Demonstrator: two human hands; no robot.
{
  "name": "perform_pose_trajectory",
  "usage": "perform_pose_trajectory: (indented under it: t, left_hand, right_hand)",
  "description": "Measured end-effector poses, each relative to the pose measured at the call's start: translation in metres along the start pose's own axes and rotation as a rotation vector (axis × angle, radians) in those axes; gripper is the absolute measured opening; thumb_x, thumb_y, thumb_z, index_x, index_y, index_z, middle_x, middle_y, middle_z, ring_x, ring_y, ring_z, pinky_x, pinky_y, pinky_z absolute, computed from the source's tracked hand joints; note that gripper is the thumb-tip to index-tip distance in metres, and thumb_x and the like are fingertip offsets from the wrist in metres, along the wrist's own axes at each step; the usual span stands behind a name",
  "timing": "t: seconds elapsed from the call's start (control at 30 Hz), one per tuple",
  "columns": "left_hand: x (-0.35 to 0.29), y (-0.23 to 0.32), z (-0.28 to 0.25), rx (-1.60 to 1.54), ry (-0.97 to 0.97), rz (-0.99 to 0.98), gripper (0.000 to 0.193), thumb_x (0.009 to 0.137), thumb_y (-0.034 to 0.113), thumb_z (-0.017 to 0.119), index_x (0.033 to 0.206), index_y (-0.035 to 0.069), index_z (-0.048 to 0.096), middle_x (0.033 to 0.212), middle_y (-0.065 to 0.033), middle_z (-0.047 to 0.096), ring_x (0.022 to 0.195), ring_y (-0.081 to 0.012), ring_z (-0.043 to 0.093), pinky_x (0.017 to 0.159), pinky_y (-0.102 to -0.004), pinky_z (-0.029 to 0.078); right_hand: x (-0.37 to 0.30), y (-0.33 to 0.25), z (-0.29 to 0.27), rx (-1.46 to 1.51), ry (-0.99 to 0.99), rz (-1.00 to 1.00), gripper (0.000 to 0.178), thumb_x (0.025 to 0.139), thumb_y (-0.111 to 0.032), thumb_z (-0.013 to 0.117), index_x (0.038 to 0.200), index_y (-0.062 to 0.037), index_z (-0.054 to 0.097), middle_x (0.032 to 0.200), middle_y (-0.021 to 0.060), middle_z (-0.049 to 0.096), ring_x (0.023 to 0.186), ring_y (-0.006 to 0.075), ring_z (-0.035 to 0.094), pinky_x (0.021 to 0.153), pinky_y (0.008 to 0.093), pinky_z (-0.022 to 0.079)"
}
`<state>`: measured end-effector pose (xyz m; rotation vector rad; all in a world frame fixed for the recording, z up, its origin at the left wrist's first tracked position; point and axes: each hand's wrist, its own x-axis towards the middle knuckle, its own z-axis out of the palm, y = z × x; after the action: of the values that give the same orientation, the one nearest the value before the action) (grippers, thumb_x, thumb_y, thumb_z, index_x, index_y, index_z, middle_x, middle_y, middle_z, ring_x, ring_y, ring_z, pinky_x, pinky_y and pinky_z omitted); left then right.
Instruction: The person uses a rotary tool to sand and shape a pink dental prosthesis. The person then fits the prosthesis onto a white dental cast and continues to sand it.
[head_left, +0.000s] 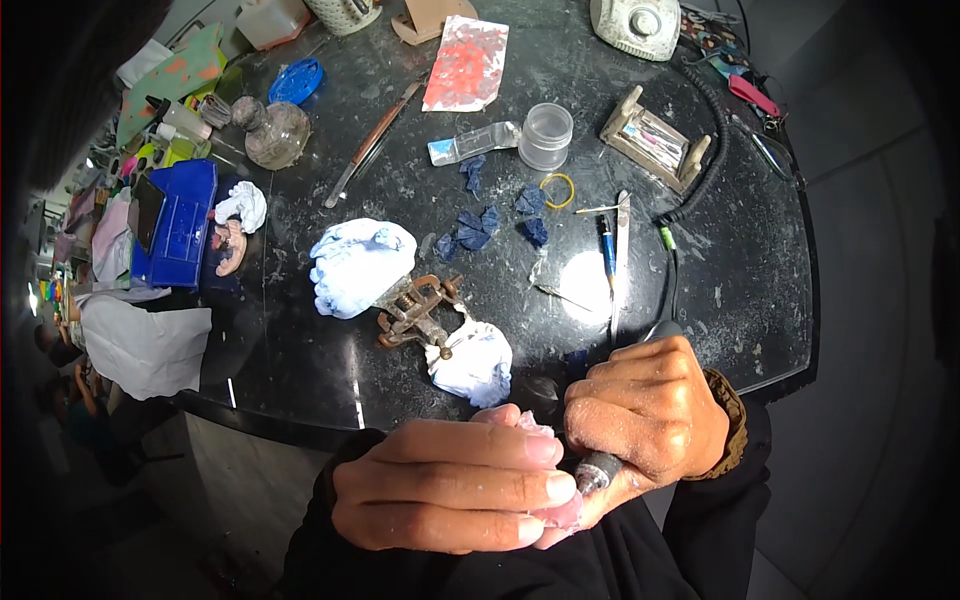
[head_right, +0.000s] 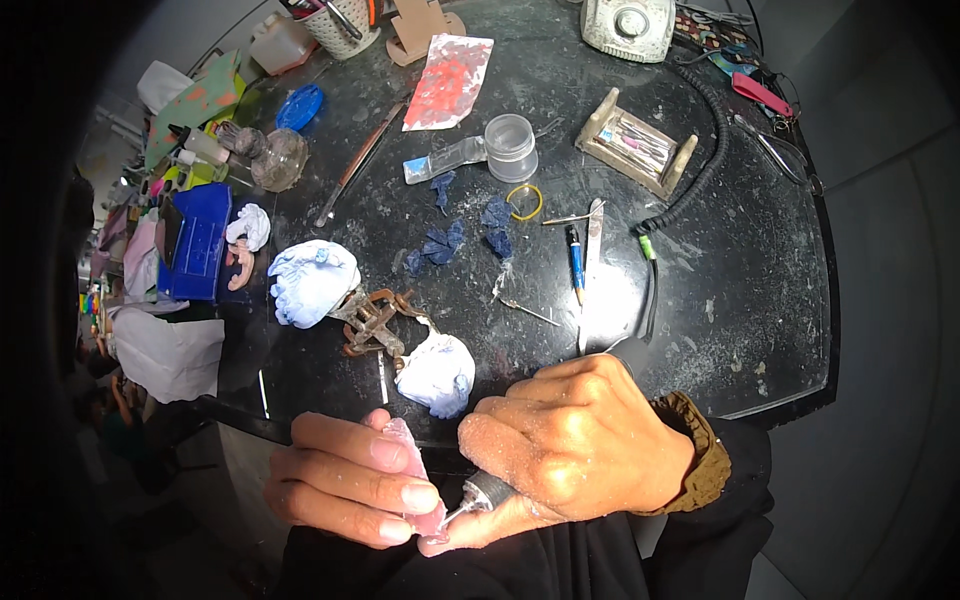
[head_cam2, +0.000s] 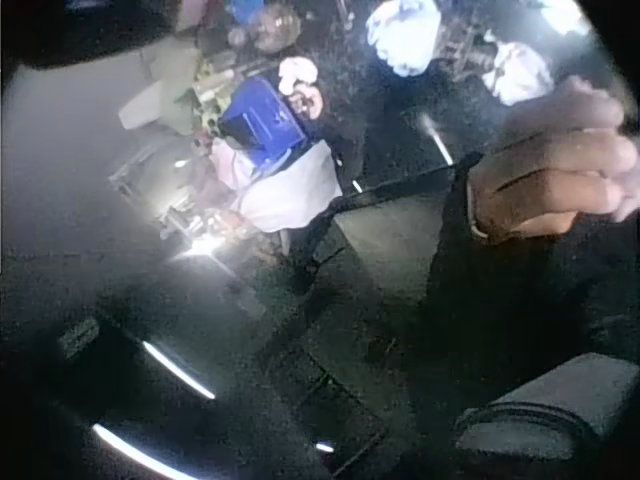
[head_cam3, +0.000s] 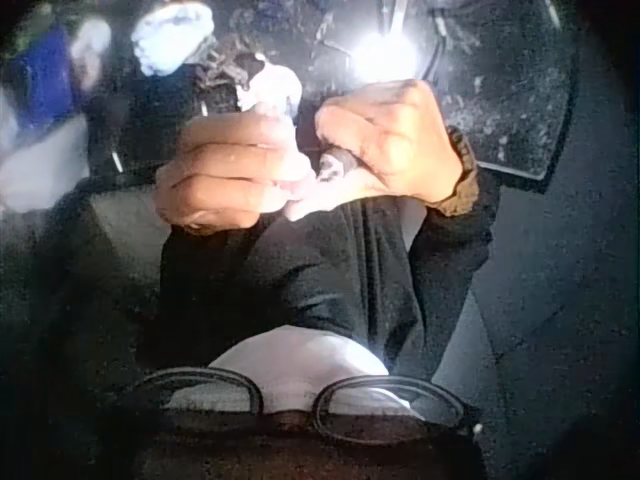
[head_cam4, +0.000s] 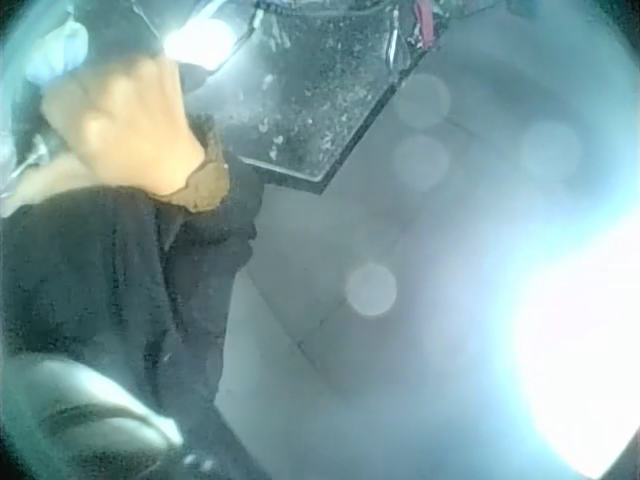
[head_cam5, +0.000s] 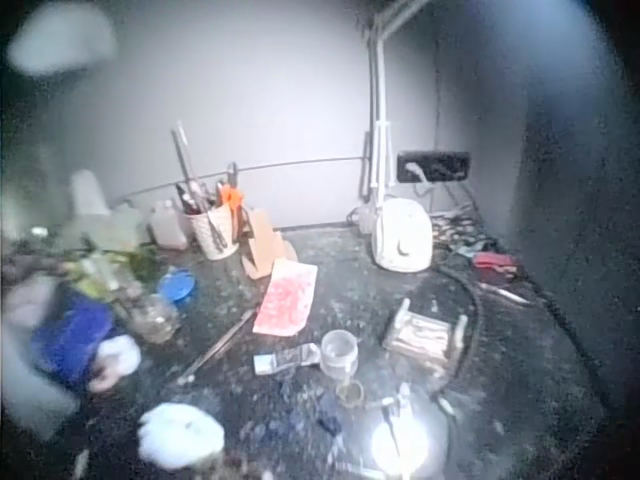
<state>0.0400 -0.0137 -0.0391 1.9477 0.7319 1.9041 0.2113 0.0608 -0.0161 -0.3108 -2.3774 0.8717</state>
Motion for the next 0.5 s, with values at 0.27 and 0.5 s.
perform_pose_trajectory:
  t: [0.27, 0.5]
  left_hand:
    - [0.002, 0.003, 0.013, 0.033, 0.148, 0.024, 0.015, 0.075, -0.012, 0.065, 0.069, 0.002, 0.062, 0.070, -0.0089, 0.068, 0.072, -0.0175, 0.068, 0.069, -0.0234, 0.057]
    - [0.000, 0.009, 0.018, 0.078, 0.239, -0.050, 0.016, 0.071, -0.012, 0.066, 0.067, 0.002, 0.061, 0.067, -0.0088, 0.066, 0.066, -0.0157, 0.068, 0.062, -0.0213, 0.057]
  right_hand:
    - [0.000, 0.001, 0.000, -0.041, -0.015, -0.027, 0.053, 0.065, -0.054, 0.073, 0.061, -0.0073, 0.050, 0.051, 0.0002, 0.042, 0.043, 0.0157, 0.050, 0.039, 0.0282, 0.036]
    - [0.000, 0.002, -0.001, -0.099, -0.028, -0.047, 0.051, 0.063, -0.053, 0.073, 0.064, -0.0074, 0.050, 0.055, -0.0010, 0.044, 0.044, 0.0144, 0.049, 0.039, 0.0269, 0.036]
